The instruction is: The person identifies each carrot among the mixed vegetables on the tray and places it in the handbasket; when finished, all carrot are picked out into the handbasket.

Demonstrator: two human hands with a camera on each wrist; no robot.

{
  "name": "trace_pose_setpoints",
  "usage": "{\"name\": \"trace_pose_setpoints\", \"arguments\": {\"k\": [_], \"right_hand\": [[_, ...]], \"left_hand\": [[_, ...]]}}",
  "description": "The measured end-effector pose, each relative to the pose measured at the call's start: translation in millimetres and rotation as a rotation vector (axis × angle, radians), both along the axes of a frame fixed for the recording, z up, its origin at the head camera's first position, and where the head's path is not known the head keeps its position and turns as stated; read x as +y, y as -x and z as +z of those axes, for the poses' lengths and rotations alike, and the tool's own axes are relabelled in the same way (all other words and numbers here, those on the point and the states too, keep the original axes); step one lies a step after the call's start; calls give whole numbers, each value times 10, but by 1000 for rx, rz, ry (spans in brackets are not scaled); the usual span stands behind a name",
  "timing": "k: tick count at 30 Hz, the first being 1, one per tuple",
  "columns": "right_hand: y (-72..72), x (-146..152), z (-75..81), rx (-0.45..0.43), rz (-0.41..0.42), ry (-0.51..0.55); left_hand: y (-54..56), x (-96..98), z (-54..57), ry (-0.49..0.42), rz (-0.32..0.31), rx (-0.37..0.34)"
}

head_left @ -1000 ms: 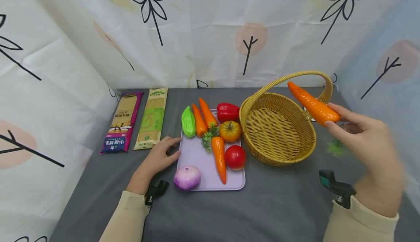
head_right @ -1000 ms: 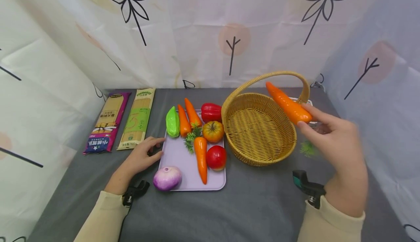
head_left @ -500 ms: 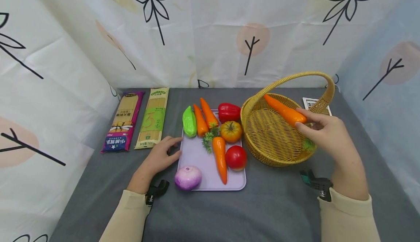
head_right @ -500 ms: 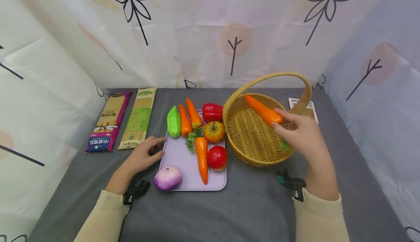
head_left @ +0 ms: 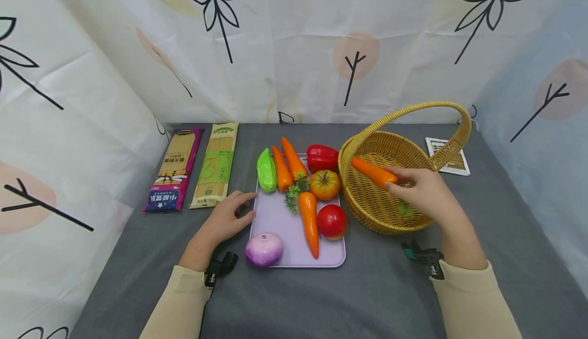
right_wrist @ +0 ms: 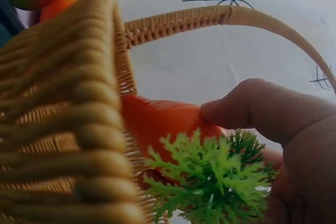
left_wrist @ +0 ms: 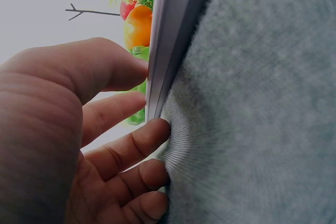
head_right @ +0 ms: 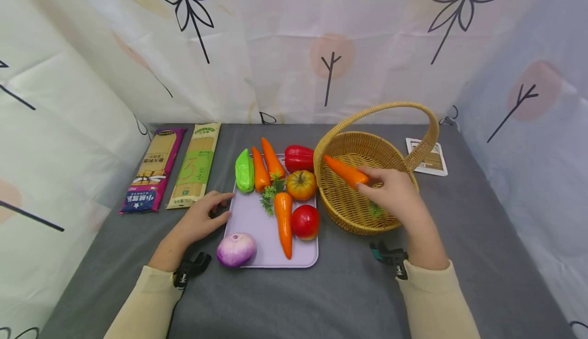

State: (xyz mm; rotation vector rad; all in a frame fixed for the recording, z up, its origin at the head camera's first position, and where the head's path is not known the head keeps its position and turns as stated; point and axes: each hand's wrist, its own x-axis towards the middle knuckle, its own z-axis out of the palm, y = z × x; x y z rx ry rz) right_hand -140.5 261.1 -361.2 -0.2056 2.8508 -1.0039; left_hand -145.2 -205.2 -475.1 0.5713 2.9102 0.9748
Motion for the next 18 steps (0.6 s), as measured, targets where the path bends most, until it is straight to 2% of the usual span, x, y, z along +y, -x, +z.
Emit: {"name": "trace_pose_setpoints", "arguments": {"k": [5,18], "right_hand": [[42,-70,-66,2,18,-37],[107,-177,-256,-79,56,-55]], "left_hand": [[1,9,5,-1,2,11],[-9,4,3,8,10,-5]]}}
